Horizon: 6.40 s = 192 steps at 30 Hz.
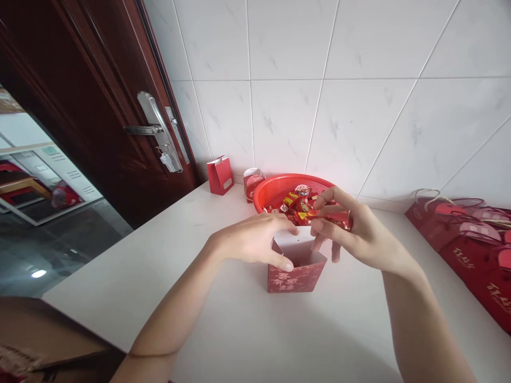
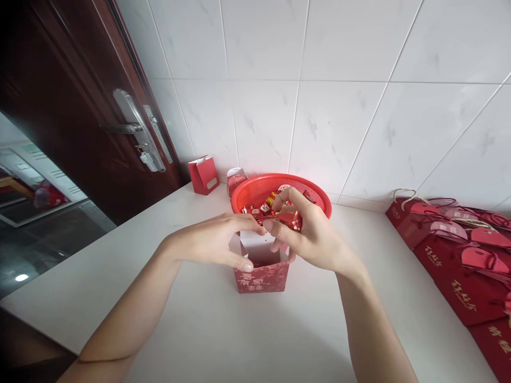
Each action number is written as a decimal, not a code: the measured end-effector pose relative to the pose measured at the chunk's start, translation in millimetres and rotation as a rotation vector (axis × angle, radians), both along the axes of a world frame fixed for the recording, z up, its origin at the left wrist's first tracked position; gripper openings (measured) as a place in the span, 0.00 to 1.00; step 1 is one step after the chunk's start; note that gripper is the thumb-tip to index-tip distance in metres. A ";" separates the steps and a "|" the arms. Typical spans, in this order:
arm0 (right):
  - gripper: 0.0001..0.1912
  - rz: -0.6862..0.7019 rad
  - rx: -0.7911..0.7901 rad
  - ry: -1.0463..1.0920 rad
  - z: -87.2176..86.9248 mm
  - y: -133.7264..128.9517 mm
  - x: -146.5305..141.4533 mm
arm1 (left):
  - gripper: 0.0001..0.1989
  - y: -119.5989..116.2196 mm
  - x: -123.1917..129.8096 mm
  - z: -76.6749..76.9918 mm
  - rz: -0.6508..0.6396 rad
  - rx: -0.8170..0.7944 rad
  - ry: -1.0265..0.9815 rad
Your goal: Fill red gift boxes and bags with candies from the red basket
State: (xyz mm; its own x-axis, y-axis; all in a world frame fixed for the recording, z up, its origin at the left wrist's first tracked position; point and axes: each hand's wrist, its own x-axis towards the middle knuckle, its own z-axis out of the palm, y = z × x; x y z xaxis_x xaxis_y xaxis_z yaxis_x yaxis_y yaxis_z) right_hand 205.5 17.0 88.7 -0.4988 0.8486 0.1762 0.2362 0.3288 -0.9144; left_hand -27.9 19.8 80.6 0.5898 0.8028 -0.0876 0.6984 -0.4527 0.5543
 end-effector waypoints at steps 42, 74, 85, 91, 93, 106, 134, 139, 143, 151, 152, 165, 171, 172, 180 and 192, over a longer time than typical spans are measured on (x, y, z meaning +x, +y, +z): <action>0.23 -0.045 0.260 -0.179 -33.6 20.1 27.0 | 0.09 12.0 5.3 -11.1 -0.158 0.224 -0.045; 0.23 -0.550 -0.015 0.251 -108.2 -32.3 41.2 | 0.08 33.5 39.9 -50.5 -0.117 0.103 -0.347; 0.25 -0.526 -0.132 0.380 -101.9 -41.4 49.8 | 0.04 31.8 46.6 -58.3 -0.117 0.068 -0.470; 0.25 -0.587 -0.073 0.346 -102.8 -43.0 43.7 | 0.09 24.5 44.2 -58.5 -0.104 -0.029 -0.495; 0.25 -0.595 -0.046 0.342 -104.4 -42.8 42.2 | 0.13 22.3 46.1 -62.3 -0.057 -0.080 -0.522; 0.26 -0.579 -0.008 0.310 -108.3 -42.6 41.6 | 0.21 8.4 60.3 -91.3 0.020 0.051 -0.632; 0.21 -0.512 0.086 0.109 -80.3 -47.6 79.0 | 0.18 -13.8 82.0 -132.7 0.228 0.038 -0.863; 0.20 -0.753 0.252 0.036 -75.0 -86.6 116.5 | 0.14 -19.5 83.2 -158.2 0.182 -0.072 -0.766; 0.19 -1.179 0.384 -0.035 -75.6 -151.9 168.0 | 0.13 -18.3 86.3 -159.4 0.131 -0.015 -0.740; 0.15 -1.898 0.236 -0.418 -64.9 -236.7 231.6 | 0.13 -16.1 89.0 -157.5 0.084 -0.029 -0.688; 0.15 -1.911 0.227 -0.427 -66.8 -235.2 236.5 | 0.13 -16.1 88.8 -157.5 0.086 -0.032 -0.684; 0.20 -1.968 0.674 -0.427 -98.5 -208.0 234.5 | 0.13 -16.1 87.8 -160.4 0.065 -0.001 -0.644; 0.18 -1.240 0.205 -0.291 -120.5 -153.7 214.8 | 0.13 -16.5 86.0 -161.5 0.050 0.033 -0.635; 0.18 -1.223 0.163 -0.315 -126.0 -145.3 218.0 | 0.12 -17.2 85.8 -161.2 0.042 0.039 -0.632; 0.20 -1.219 0.109 -0.347 -153.5 -118.1 232.6 | 0.11 -18.9 89.0 -163.5 -0.002 0.084 -0.621; 0.13 0.082 0.539 -0.349 -151.2 -117.6 58.2 | 0.09 -46.7 57.2 -119.8 -0.210 0.152 -0.324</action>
State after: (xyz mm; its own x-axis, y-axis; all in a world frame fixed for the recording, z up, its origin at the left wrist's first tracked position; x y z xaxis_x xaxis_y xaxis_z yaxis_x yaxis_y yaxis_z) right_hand 263.8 -100.6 -62.4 -0.6632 0.6431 0.3828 0.4446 0.7500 -0.4898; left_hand 29.3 -26.9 -39.2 0.7200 0.6511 0.2399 0.3822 -0.6607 0.6460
